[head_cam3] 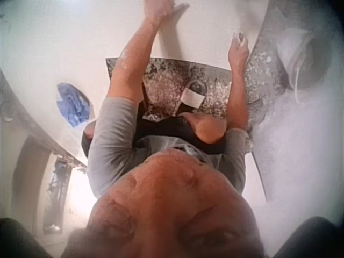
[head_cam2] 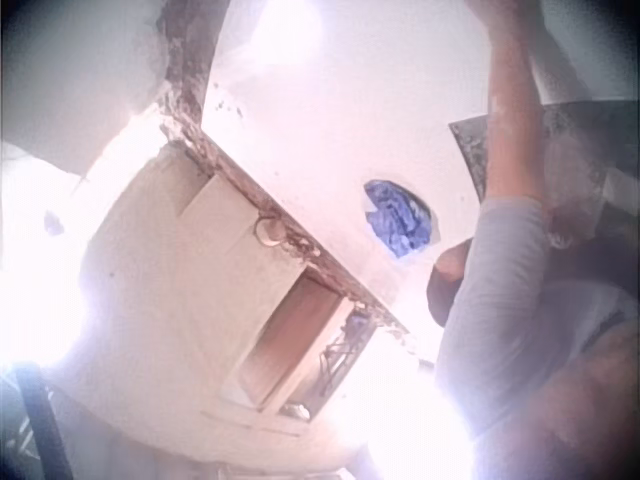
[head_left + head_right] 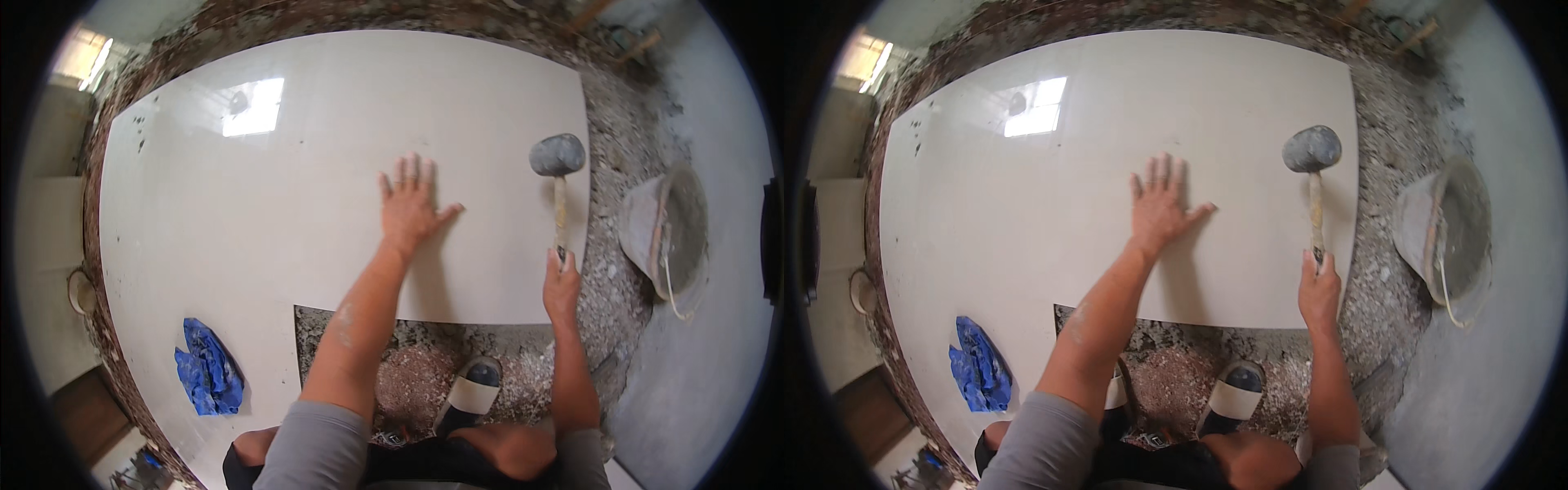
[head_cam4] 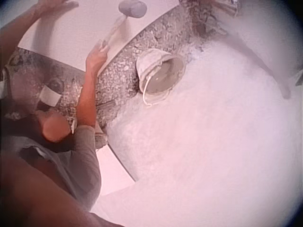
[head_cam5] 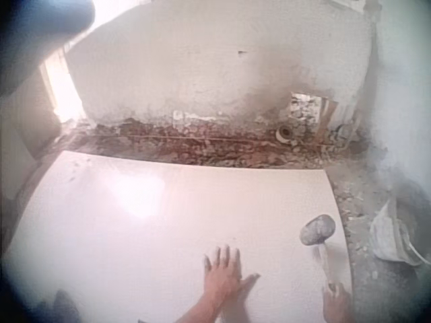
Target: The person spreads cement on the floor using a trowel, places a large white tile onto the cement, and uses a rubber mallet to tap the tile into place. The person then lifts the tile to check the coverage and continues spreading cement.
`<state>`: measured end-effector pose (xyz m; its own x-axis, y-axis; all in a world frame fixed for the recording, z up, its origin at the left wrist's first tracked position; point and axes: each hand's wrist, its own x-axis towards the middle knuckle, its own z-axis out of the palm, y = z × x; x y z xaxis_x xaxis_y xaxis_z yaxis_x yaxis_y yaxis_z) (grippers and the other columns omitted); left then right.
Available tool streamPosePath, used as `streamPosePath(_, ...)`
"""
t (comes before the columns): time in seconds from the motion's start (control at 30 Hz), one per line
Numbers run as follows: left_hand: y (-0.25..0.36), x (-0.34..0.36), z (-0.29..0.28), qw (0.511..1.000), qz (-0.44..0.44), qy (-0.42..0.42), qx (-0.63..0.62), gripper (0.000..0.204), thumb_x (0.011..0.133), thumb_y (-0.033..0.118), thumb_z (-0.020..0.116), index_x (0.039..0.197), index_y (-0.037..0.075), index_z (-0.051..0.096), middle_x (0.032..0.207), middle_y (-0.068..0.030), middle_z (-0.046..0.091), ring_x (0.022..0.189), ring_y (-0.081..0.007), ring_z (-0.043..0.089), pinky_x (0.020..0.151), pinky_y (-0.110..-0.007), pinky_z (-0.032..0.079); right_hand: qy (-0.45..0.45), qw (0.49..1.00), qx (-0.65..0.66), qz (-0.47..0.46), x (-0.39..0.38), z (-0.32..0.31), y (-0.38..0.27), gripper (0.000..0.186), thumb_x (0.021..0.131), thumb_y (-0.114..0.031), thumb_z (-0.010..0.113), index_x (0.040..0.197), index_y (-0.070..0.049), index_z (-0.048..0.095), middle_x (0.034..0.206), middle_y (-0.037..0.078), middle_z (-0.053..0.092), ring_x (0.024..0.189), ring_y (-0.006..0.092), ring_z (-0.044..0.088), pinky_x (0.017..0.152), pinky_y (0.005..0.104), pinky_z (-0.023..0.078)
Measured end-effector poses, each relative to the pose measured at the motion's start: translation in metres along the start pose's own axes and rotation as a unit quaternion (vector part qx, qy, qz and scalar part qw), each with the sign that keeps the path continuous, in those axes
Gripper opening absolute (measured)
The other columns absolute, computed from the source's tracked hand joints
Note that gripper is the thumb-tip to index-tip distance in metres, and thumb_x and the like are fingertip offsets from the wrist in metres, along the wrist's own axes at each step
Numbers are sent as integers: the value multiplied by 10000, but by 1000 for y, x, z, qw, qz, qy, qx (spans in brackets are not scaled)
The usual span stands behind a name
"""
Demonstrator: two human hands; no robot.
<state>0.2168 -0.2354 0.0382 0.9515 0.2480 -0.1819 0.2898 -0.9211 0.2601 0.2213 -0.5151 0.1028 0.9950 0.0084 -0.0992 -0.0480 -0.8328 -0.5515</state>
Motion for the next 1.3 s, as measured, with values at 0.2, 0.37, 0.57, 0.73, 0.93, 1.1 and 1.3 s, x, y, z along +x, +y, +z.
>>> streamPosePath(0.2, -122, 3, -21, 959, -260, 113, 14, 963, 852, 706, 379, 1462, -18, 200, 1545, -172, 156, 1444, -312, 71, 1148, -523, 26, -24, 990, 94, -98, 46, 12, -58, 275, 960, -241, 523, 937, 32, 519, 673, 190, 557, 603, 252, 588, 551, 373, 426)
streamPosePath(0.37, -127, 4, -23, 960, -264, 91, 3, 930, 871, 669, 382, 1464, -20, 186, 1549, -163, 144, 1447, -301, 51, 1150, -518, 19, 13, 991, 59, -120, 87, 76, -110, 301, 969, -272, 503, 980, 28, 498, 684, 203, 564, 592, 299, 558, 563, 399, 431)
streamPosePath(0.57, -130, 3, -23, 963, -250, 100, -2, 920, 879, 667, 357, 1469, -16, 178, 1549, -164, 150, 1448, -298, 52, 1147, -525, 27, -6, 996, 79, -51, 83, 90, -92, 332, 966, -293, 517, 957, 39, 520, 655, 169, 528, 568, 250, 490, 582, 383, 432)
streamPosePath(0.73, -135, 3, -18, 962, -240, 129, 3, 901, 889, 650, 345, 1468, -20, 180, 1549, -172, 149, 1448, -304, 55, 1146, -525, 28, -44, 986, 156, 31, 21, 67, -46, 291, 973, -271, 504, 940, 18, 515, 632, 29, 474, 555, 116, 446, 511, 294, 394)
streamPosePath(0.93, -117, -80, -4, 957, -274, 86, -48, 929, 882, 653, 362, 1464, -42, 157, 1546, -212, 102, 1446, -324, 18, 1152, -503, 0, -120, 977, 154, 83, -75, 33, -5, 245, 971, -269, 511, 985, -24, 525, 640, -13, 454, 534, 69, 437, 456, 231, 355)
streamPosePath(1.1, -97, -155, 9, 937, -342, 41, -48, 976, 868, 664, 400, 1462, -58, 121, 1540, -237, 66, 1443, -342, -24, 1154, -497, -12, -108, 975, 194, -8, -87, 16, 21, 268, 969, -272, 511, 1037, -14, 530, 667, -16, 448, 551, 55, 420, 467, 208, 339)
streamPosePath(1.3, -95, -153, 9, 936, -346, 53, -38, 999, 863, 695, 372, 1465, -55, 101, 1538, -244, 54, 1441, -348, -29, 1154, -494, -14, -143, 988, 55, 27, -86, 28, 44, 364, 960, -286, 504, 1062, 61, 531, 791, 160, 601, 681, 251, 574, 654, 370, 479)
